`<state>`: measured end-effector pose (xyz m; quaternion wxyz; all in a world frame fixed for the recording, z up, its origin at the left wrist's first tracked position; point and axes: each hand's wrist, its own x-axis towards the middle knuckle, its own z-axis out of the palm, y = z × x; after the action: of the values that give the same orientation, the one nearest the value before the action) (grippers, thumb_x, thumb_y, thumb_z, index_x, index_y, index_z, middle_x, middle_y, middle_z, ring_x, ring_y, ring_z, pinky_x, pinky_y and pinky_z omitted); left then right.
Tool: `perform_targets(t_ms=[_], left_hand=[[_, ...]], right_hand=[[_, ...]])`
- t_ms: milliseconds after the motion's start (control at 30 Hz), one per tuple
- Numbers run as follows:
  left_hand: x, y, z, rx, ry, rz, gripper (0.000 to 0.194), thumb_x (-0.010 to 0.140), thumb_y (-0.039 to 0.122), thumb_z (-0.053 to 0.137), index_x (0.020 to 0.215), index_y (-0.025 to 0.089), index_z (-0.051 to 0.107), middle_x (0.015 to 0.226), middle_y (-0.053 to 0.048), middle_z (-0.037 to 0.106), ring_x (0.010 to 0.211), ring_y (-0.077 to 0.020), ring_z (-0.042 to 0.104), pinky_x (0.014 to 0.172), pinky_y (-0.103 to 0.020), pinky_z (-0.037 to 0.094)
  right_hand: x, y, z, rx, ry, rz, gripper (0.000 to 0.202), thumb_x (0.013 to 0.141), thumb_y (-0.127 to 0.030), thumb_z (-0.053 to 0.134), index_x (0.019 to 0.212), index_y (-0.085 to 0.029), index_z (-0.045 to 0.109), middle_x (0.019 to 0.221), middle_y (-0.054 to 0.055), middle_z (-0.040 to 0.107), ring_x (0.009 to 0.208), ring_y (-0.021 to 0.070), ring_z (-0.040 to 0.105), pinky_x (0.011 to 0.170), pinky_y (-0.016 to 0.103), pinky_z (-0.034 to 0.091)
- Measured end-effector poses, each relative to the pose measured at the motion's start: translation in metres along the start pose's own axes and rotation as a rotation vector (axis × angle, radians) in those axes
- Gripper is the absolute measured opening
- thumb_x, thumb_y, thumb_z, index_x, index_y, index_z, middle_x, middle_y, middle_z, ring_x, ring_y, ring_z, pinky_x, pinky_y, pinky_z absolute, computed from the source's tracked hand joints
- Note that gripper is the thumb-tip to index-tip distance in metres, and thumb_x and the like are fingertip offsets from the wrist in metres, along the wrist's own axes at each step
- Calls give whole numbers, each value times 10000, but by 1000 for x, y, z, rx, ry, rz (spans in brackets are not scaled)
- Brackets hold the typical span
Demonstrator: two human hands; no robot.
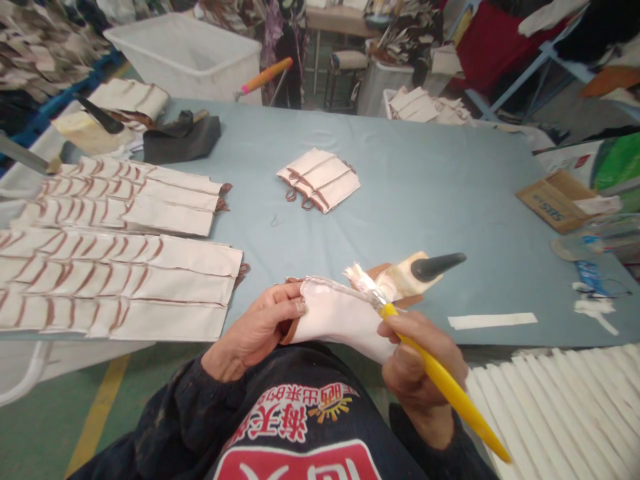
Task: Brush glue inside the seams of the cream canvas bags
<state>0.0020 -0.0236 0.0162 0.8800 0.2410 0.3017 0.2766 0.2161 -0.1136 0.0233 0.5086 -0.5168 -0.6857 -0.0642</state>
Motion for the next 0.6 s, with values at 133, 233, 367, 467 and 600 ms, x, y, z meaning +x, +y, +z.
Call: perform_targets(t_ms=[133, 233, 367, 467, 600], left_hand=[[1, -2, -4, 64, 53, 27, 314, 720, 335, 938, 933, 122, 852, 670, -13, 671, 607, -88, 570, 636, -167, 493], [1, -5, -7, 212, 117, 80, 366, 759, 377, 888, 1020, 125, 842, 608, 50, 546, 493, -48, 347, 463, -153, 270], [0, -6, 0, 470, 135, 186, 299, 849, 316, 746, 1076, 137, 826, 610, 68, 499, 532, -76, 308, 514, -192, 297], [1, -8, 9, 614, 124, 253, 258, 846, 222, 650, 1029, 149, 817, 710, 21, 621, 648, -123, 483, 644, -232, 430], [1, -17, 8, 768, 167, 389, 216, 853, 148, 581, 923, 170, 784, 885, -43, 735, 830, -195, 621, 748, -292, 481]], right_hand=[[-3, -3, -4, 62, -24, 120, 287, 1138, -340, 482, 1008, -207, 701, 704, -15, 692, 600, 145, 682, 579, 277, 574], [0, -4, 3, 136, -50, 127, 276, 1130, -317, 474, 986, -214, 687, 656, -36, 654, 518, 123, 629, 523, 251, 540], [6, -10, 17, 132, -92, 81, 235, 1126, -285, 466, 1023, -218, 666, 712, -21, 704, 567, 128, 671, 569, 255, 554], [9, -18, 23, 157, -142, 67, 253, 1147, -302, 444, 1045, -214, 657, 728, -17, 710, 599, 128, 674, 619, 266, 557], [10, -24, 21, 261, -201, -3, 257, 1146, -320, 447, 1052, -208, 659, 700, -20, 678, 544, 125, 617, 557, 271, 503]])
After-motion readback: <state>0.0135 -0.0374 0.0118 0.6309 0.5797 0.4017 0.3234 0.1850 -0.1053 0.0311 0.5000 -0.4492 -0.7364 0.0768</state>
